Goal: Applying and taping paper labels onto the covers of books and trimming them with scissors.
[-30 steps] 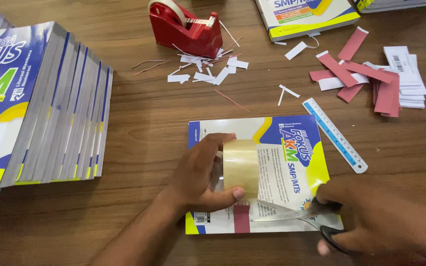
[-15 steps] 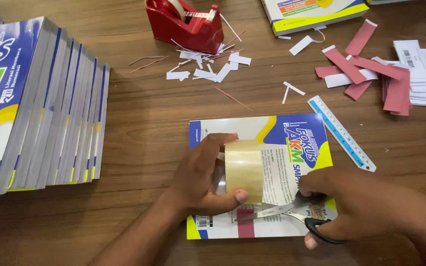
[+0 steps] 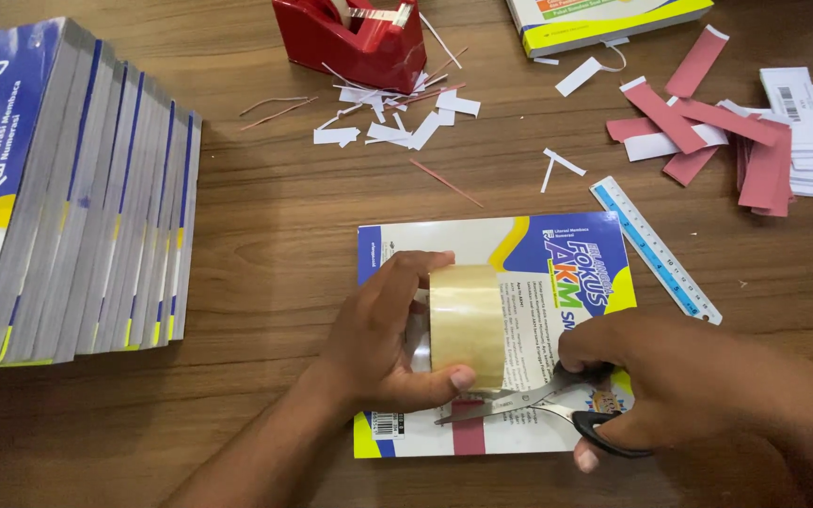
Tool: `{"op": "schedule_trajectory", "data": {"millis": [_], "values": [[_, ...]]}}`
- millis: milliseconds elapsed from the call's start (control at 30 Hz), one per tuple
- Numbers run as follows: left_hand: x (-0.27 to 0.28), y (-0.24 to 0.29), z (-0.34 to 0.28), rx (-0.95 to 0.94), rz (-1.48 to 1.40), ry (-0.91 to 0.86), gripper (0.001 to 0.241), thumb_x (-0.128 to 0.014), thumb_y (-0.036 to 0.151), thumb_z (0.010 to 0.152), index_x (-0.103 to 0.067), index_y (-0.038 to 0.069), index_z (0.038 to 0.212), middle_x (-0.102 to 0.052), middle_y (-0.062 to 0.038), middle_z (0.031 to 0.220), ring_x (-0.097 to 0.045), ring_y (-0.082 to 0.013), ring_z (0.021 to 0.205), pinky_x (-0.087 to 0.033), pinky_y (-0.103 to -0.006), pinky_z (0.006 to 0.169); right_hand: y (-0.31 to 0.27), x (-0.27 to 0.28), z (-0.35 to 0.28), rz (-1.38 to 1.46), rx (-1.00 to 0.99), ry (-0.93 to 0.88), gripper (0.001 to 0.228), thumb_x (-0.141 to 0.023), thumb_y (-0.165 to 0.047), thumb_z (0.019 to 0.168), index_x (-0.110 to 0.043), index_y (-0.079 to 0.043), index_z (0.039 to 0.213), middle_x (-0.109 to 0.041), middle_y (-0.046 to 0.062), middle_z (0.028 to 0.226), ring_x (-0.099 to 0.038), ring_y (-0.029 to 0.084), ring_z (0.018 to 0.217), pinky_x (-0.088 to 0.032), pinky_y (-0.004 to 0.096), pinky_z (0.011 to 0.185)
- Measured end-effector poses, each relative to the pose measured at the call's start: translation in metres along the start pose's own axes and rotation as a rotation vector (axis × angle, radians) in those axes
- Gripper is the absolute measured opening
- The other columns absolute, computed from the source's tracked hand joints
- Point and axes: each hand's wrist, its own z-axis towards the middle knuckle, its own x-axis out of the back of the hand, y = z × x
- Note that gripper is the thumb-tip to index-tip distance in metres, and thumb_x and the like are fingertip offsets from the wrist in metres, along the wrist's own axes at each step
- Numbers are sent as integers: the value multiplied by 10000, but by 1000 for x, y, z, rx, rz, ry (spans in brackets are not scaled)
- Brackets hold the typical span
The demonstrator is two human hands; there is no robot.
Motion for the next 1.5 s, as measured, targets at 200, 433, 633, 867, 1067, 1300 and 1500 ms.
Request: {"op": "schedule_trajectory", "data": {"millis": [200,433,633,867,1067,1300,1500], "values": [[0,-2,0,-17,15,-4,784,-756,411,752,-445,-5,1339,-599,-143,1137,-664,-233,850,-596,-338,704,-2,4,1,17,39,-10,564,-1045,-673,536,-748,-347,887,-859,-235,909,-780,28,824,-624,230,765],[0,0,0,-11,17,14,787,-772,397,729,-457,1,1332,-611,-129,1133,-660,-215,818,-588,-324,689,-1,1,1,33,13,16,543,-1050,-629,524,-757,-345,882,-844,-213,861,-748,44,766,-609,230,715],[0,-1,0,-1,26,-1,793,-758,427,751,-447,6,1347,-605,-150,1166,-663,-237,854,-585,-346,716,-3,3,-1,-2,21,19,514,-1034,-648,545,-779,-344,872,-844,-254,920,-746,18,810,-605,216,751],[2,3,1,20,-16,-5,787,-764,421,743,-459,0,1335,-608,-151,1162,-666,-241,868,-590,-348,729,0,-2,-3,-8,2,55,417,-985,-581,597,-756,-357,865,-828,-274,924,-740,25,809,-611,221,743],[2,0,0,23,8,-6,813,-789,413,716,-464,11,1342,-620,-138,1173,-679,-234,857,-599,-343,739,3,-5,1,45,53,56,413,-1004,-533,586,-758,-277,798,-835,-206,811,-714,39,702,-591,213,682],[1,0,-1,29,3,-7,820,-785,420,711,-465,19,1351,-612,-127,1162,-665,-237,909,-583,-345,743,5,-9,1,89,-13,47,342,-985,-430,596,-790,-316,853,-849,-215,848,-747,16,769,-613,182,727],[1,0,1,7,23,-17,808,-772,452,744,-446,20,1345,-596,-137,1156,-664,-236,889,-595,-342,730,13,-16,8,98,72,78,463,-1068,-541,547,-761,-271,763,-848,-196,762,-750,16,675,-614,195,653]]}}
